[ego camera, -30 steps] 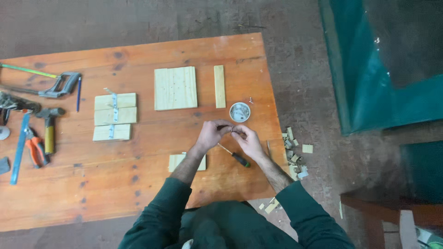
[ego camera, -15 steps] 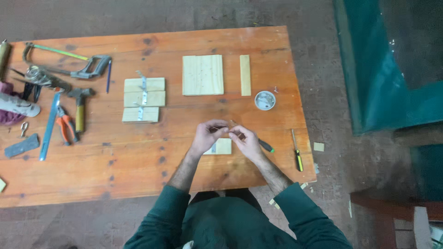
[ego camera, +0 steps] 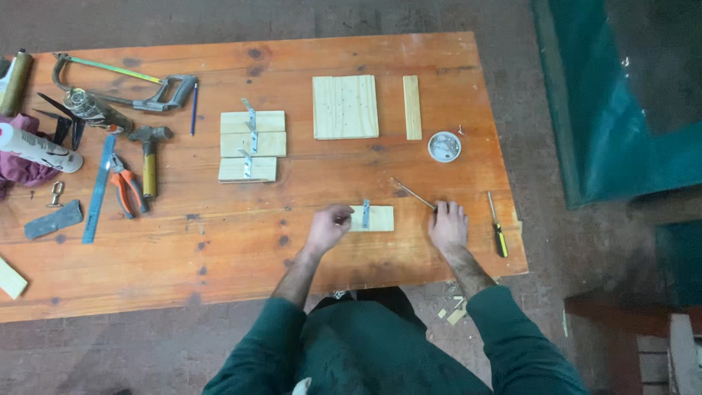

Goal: The person assembles small wooden pieces by attaching metal brackets using screws. They position the brackets, insert screws, and tighten them with a screwdriver on a workbench.

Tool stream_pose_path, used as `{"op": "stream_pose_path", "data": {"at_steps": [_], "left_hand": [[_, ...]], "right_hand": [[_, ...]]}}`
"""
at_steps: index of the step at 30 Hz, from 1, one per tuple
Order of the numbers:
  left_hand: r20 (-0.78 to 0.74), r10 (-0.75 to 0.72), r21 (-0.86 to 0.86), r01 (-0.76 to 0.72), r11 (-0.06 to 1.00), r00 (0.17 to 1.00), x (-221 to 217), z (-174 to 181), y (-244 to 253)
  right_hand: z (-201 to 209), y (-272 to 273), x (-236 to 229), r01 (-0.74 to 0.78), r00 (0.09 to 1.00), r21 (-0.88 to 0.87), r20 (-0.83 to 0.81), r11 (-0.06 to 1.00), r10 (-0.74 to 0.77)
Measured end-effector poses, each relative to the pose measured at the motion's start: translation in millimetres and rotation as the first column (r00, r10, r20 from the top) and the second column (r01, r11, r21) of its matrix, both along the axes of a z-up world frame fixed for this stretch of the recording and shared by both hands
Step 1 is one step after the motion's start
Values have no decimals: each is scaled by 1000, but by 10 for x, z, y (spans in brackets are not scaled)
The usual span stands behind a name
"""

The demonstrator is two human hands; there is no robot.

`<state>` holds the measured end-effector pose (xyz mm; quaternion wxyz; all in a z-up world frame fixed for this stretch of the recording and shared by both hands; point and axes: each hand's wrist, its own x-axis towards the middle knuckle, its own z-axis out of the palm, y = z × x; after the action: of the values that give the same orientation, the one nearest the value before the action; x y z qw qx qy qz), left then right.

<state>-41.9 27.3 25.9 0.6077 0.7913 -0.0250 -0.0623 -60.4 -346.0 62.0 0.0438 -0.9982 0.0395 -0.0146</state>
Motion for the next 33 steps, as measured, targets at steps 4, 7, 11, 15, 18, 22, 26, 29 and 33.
{"op": "stream_pose_path", "data": {"at_steps": [4, 7, 11, 15, 18, 22, 26, 29, 33], "left_hand": [[93, -129, 127, 116, 985, 987, 36, 44, -180], [102, -61, 98, 51, 994, 993, 67, 63, -247], [183, -68, 224, 26, 974, 981, 191, -186, -313], [213, -51, 271, -9, 962, 976, 206, -392, -388], [223, -57, 313, -16, 950, 973, 227, -445, -391], [282, -75, 338, -26, 941, 957, 263, -539, -396], [321, -121, 381, -11, 925, 939, 212, -369, -349], [395, -163, 413, -16, 911, 904, 193, -301, -395], [458, -180, 382, -9, 924, 871, 132, -150, -335]], "right_hand": [[-283, -62, 22, -9, 998, 20, 69, 1000, 7], [-143, 120, -10, -41, 996, 246, 88, 968, 20], [-44, 457, 84, -83, 994, 557, 110, 826, 26], [47, 849, 343, 3, 995, 652, -74, 759, 60], [172, 1114, 530, -27, 990, 678, -84, 734, 114], [190, 1265, 644, -54, 970, 685, -138, 727, 201], [156, 1268, 648, -80, 953, 665, -168, 742, 252], [44, 1215, 685, -87, 947, 628, -190, 773, 260], [201, 1287, 678, -82, 943, 621, -206, 780, 263]]}}
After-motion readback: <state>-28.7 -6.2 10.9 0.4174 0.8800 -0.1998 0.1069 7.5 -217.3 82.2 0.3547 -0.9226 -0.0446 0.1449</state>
